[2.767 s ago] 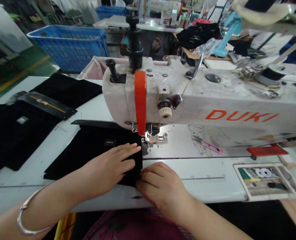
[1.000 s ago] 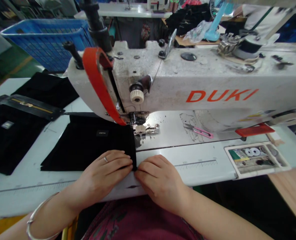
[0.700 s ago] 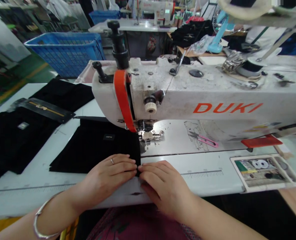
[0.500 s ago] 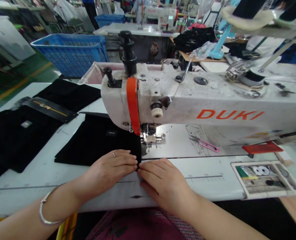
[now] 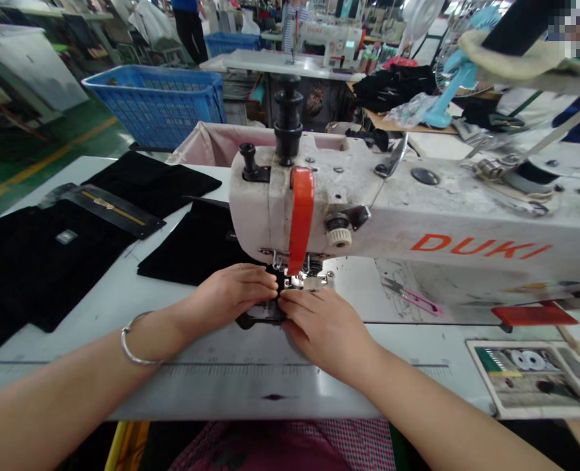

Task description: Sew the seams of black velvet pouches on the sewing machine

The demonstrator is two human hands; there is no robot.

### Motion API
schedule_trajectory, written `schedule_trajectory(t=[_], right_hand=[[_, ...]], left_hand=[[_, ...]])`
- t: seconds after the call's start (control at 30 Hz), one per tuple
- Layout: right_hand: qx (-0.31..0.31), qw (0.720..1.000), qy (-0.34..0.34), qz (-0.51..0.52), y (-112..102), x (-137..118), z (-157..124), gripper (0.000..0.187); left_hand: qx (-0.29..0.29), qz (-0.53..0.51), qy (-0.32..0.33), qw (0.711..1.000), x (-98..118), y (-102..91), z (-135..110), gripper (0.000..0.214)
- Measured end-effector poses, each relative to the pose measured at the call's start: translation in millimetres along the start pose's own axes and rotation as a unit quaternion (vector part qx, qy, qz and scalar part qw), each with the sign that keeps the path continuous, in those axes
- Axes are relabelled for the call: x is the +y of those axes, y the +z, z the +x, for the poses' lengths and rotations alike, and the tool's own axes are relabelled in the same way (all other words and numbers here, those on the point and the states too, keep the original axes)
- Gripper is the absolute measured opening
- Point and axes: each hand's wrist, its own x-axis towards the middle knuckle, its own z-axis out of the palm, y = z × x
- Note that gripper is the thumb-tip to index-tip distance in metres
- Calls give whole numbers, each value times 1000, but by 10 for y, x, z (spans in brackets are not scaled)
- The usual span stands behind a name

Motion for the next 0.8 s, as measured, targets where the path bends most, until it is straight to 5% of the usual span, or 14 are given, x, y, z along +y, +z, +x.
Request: schedule_trajectory(t=[0.47,0.8], right_hand=[[68,998,14,5,161,113,71,24],[77,997,11,10,166,121,65,23]], left_hand=[[1,57,-66,996,-497,219,49,29],[0,66,-67,996,-502,206,34,23]])
